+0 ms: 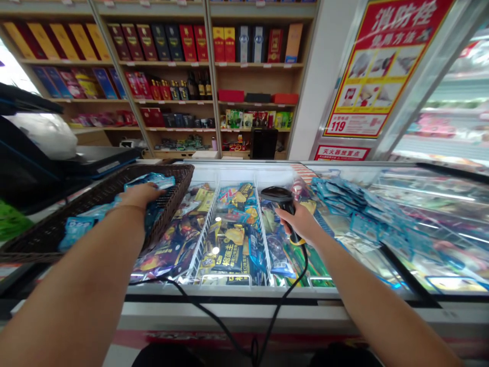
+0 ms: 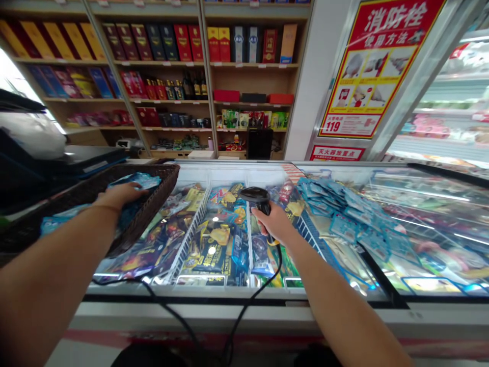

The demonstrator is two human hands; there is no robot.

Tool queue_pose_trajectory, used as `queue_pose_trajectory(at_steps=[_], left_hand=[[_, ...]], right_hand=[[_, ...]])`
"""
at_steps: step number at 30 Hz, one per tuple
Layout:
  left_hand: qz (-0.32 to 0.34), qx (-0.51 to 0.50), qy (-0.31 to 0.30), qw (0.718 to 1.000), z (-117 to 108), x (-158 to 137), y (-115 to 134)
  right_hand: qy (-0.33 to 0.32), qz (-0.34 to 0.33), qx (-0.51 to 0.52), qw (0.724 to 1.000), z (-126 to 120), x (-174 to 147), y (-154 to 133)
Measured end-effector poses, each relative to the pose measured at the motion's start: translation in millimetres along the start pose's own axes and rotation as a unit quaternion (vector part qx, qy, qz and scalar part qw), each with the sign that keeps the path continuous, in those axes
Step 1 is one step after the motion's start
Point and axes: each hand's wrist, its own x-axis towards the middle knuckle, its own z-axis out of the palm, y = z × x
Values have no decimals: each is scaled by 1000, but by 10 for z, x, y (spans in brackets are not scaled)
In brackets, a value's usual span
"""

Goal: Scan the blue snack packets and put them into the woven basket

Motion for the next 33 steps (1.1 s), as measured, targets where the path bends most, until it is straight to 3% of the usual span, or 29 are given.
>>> queue_pose_trajectory(at_steps=[3, 6, 11, 14, 15, 17, 20, 25, 29, 33], left_hand=[[11, 134, -69, 989, 123, -75, 238], [49, 161, -31, 985, 112, -162, 309], [71, 82, 75, 991, -97, -250, 216], [66, -103, 99, 988, -170, -293, 350], [51, -202, 88, 974, -183, -311, 445], [3, -395, 58, 917, -209, -359, 690], [-54, -561, 6, 826, -240, -480, 1111], [-109, -640, -95, 754, -9, -856, 1708], [-153, -653, -202, 714, 496, -1249, 2000], [-133, -709, -224, 656, 951, -1571, 2091]], right_hand=[[6, -3, -2, 1000, 3, -5, -14], [11, -4, 8, 1000, 0, 14, 6], [6, -7, 33, 999, -12, 64, 73], [8, -10, 43, 999, -12, 75, 95], [11, -11, 43, 999, -11, 75, 96], [14, -11, 42, 999, -9, 70, 87], [19, -11, 40, 999, -15, 58, 49], [35, -4, 47, 998, -45, 46, -11], [35, -11, 63, 997, -80, 56, -16], [42, -18, 75, 996, -103, 63, -26]])
